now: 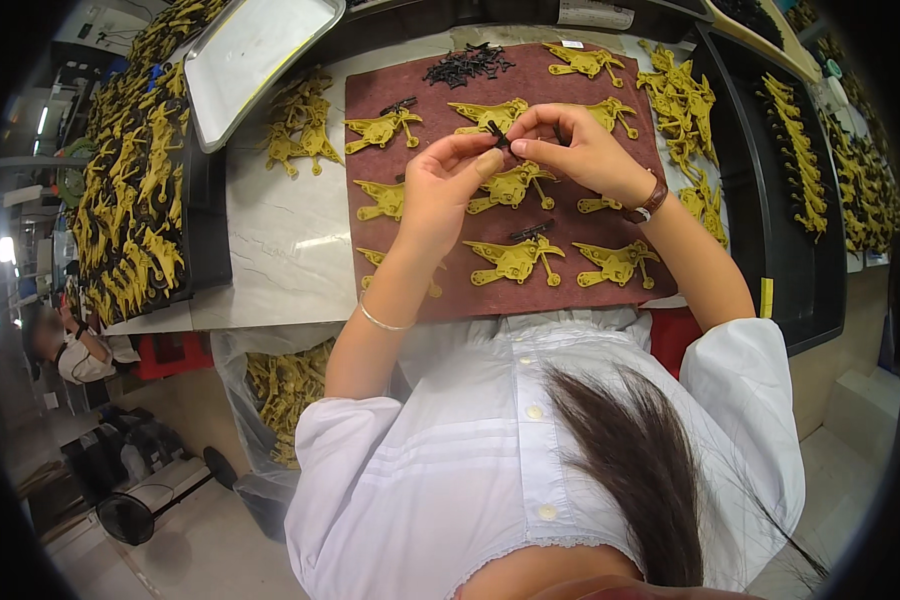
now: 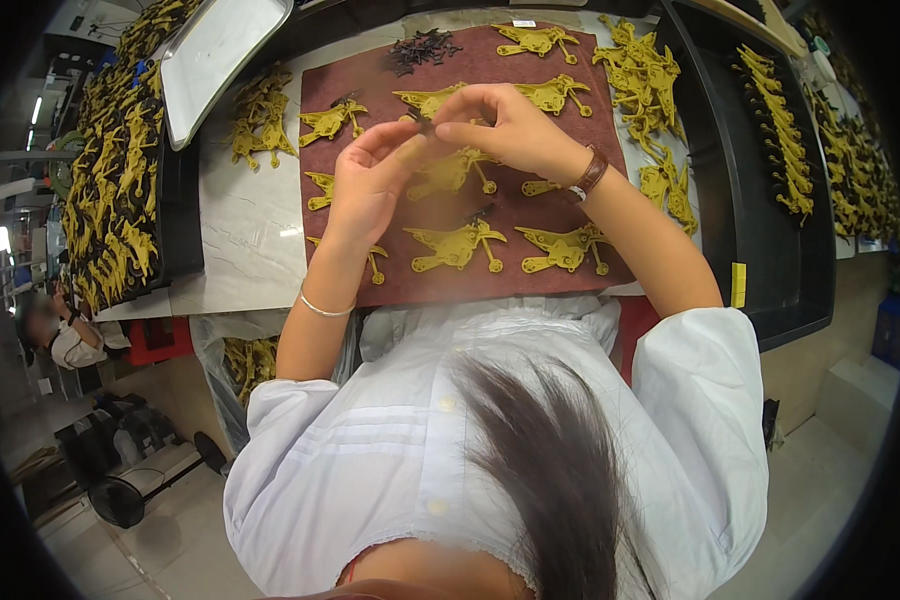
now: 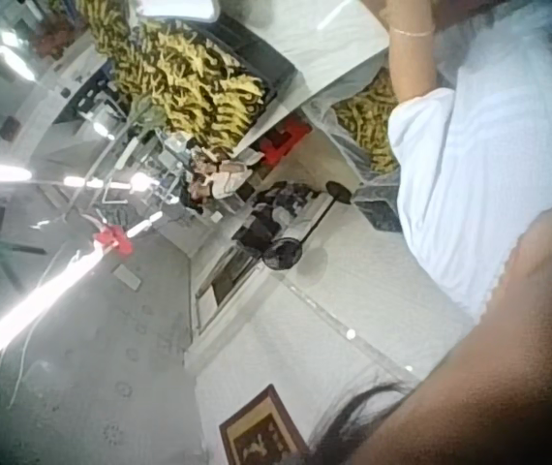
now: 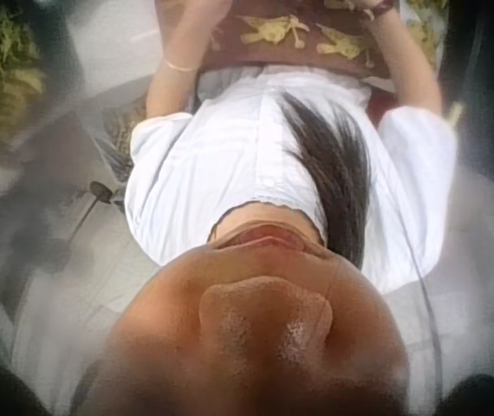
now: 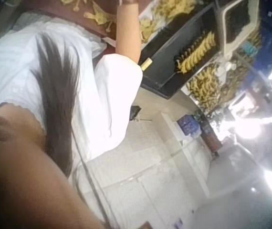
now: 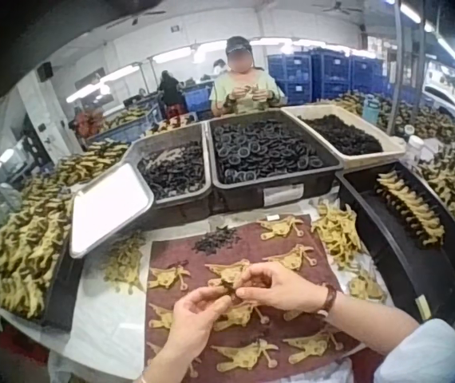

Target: The person assembles miniature plastic toy motorcycles by hand, fitting together plastic components such as toy motorcycle bodies and toy motorcycle wheels.

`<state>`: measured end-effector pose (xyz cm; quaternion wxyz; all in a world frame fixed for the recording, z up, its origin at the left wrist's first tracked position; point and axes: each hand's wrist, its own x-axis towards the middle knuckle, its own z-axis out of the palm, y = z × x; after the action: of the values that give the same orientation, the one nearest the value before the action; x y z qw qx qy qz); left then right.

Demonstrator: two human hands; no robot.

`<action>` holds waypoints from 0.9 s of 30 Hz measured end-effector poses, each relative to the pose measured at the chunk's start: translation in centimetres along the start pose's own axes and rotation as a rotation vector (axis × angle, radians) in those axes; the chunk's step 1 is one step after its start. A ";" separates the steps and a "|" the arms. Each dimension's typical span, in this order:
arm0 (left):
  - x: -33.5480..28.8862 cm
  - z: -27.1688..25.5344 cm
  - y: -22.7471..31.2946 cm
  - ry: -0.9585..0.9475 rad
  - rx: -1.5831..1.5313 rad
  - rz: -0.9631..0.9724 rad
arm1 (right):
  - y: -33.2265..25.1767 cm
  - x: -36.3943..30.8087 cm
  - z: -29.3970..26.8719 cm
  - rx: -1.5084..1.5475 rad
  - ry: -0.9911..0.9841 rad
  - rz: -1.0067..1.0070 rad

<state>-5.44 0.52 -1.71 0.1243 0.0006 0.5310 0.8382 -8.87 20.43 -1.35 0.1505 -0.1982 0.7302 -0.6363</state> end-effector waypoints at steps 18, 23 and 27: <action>0.2 -2.0 -0.5 -0.236 1.477 0.485 | 2.7 0.9 -1.9 -0.631 -0.080 -0.180; 0.5 -1.7 -0.1 -0.273 1.542 0.508 | 2.2 1.2 -2.3 -0.606 -0.141 -0.098; 0.7 -1.7 -0.5 -0.295 1.598 0.589 | 2.5 0.9 -1.9 -0.731 -0.106 -0.160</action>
<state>-6.25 -0.59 -3.00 -0.0678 0.3342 0.9178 0.2031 -10.83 21.94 -3.46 0.0571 -0.3281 0.8824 -0.3322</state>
